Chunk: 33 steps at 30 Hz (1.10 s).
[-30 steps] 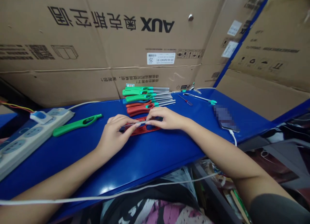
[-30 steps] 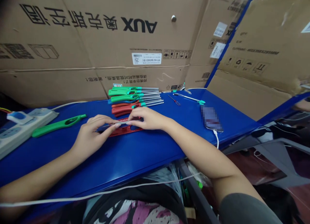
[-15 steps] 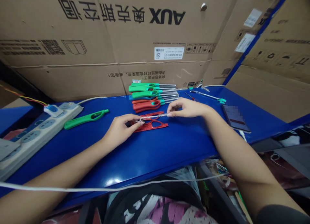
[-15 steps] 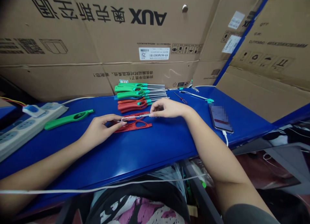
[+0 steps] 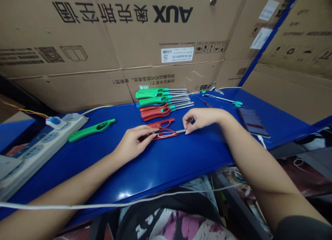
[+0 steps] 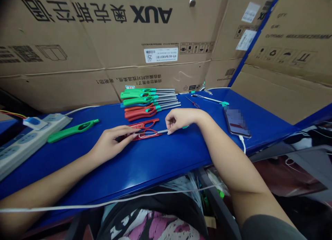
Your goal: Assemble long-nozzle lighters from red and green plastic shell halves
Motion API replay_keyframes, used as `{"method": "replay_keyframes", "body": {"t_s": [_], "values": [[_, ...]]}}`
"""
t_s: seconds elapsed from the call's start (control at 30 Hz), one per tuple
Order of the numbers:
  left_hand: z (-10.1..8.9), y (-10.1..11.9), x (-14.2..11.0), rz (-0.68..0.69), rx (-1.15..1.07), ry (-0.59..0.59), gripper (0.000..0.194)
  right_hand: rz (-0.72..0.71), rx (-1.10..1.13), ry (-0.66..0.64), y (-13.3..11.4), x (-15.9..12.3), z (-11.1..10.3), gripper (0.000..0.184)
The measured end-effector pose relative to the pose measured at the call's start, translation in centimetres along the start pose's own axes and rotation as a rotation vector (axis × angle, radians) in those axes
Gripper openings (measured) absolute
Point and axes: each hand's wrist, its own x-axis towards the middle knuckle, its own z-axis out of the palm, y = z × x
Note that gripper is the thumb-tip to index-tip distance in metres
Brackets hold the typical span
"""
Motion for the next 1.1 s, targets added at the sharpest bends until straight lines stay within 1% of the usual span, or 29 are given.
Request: {"method": "replay_keyframes", "body": {"t_s": [0.1,0.2,0.37,0.57,0.73,0.9,1.1], "values": [[0.0,0.0,0.0,-0.017,0.003,-0.008,0.027,-0.03,0.011,-0.006,-0.1,0.1,0.2,0.027],[0.0,-0.1,0.1,-0.014,0.002,-0.011,0.026,-0.06,-0.014,0.028,-0.2,0.3,0.4,0.026],[0.1,-0.2,0.2,-0.038,0.019,0.017,0.022,-0.074,-0.031,0.032,-0.2,0.7,0.6,0.026],[0.3,-0.4,0.2,-0.073,0.028,0.049,0.024,-0.043,-0.068,0.073,-0.4,0.8,0.8,0.026],[0.3,-0.3,0.3,-0.1,0.021,0.05,0.025,-0.027,-0.117,0.119,-1.3,0.5,1.0,0.02],[0.4,-0.4,0.3,-0.09,0.019,0.061,0.026,0.015,-0.222,0.139,-2.5,0.3,1.2,0.013],[0.7,-0.5,0.2,-0.079,0.014,0.082,0.023,0.068,-0.358,0.155,-3.2,0.3,1.6,0.014]]}}
